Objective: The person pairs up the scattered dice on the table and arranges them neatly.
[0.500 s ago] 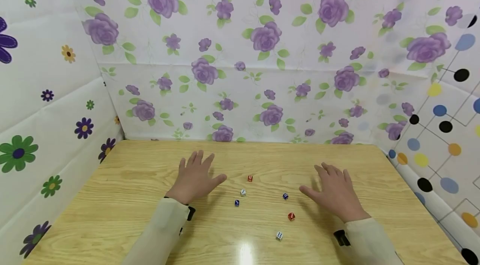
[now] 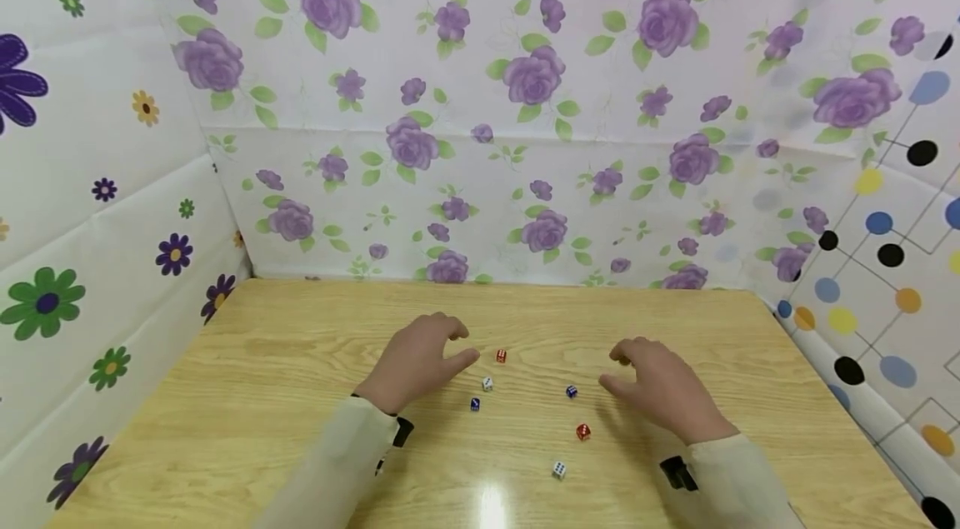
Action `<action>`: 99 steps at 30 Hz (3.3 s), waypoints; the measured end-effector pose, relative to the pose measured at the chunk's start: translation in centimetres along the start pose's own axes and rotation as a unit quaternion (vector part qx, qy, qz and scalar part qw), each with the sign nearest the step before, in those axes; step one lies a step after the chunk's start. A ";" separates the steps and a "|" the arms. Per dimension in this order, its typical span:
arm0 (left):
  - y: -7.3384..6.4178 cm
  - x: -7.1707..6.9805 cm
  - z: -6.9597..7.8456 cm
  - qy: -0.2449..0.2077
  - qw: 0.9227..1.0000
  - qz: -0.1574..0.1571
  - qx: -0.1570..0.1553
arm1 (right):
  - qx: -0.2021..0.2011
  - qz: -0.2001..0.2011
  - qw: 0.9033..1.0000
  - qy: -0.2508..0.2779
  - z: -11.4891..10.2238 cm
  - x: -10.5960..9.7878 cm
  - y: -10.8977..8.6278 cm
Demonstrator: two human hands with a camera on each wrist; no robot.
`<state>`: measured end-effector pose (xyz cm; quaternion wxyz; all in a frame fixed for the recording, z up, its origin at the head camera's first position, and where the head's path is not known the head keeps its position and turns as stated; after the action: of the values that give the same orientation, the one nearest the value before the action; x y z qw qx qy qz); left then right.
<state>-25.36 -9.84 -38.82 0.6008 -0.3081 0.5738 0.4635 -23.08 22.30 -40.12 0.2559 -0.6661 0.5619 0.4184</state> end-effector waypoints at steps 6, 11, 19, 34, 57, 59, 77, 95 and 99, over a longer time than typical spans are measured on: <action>0.5 0.9 1.7 0.003 0.998 -0.044 0.048 | 0.012 -0.074 0.996 0.041 -2.9 0.2 -0.4; 0.5 1.7 3.0 0.023 0.994 -0.075 0.070 | -0.022 -0.124 0.991 0.046 -3.9 1.0 -1.0; 0.7 2.8 3.4 0.053 0.994 -0.064 0.066 | -0.091 -0.254 0.958 0.102 -4.6 3.4 -1.6; 0.9 4.3 3.7 0.057 0.993 -0.051 0.085 | -0.127 -0.276 0.949 0.086 -5.4 4.8 -1.9; 0.2 4.0 5.1 0.092 0.987 -0.059 0.120 | -0.155 -0.279 0.944 0.080 -5.1 5.2 -1.7; 0.1 3.9 5.4 0.100 0.984 -0.062 0.131 | -0.159 -0.273 0.946 0.074 -5.1 5.1 -1.6; -0.2 3.1 7.1 0.080 0.971 -0.095 0.205 | -0.192 -0.214 0.957 0.027 -5.1 4.7 -1.3; -0.6 3.1 7.0 0.045 0.982 -0.113 0.145 | -0.181 -0.211 0.960 0.026 -5.3 4.9 -1.6; -0.6 3.3 7.0 0.034 0.980 -0.130 0.149 | -0.168 -0.225 0.959 0.036 -5.2 5.1 -1.5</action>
<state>-22.25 -3.07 -41.08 0.6752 -0.3028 0.6119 0.2794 -20.11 15.75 -41.94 0.2073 -0.8234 0.3280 0.4140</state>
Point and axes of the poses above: each hand's wrist, its own y-axis towards the middle knuckle, its own x-axis out of the palm, z = x × y, the point moved 3 cm from there along y, towards the middle knuckle, and after that the axes turned 14 degrees about y, right-handed, at the moved point
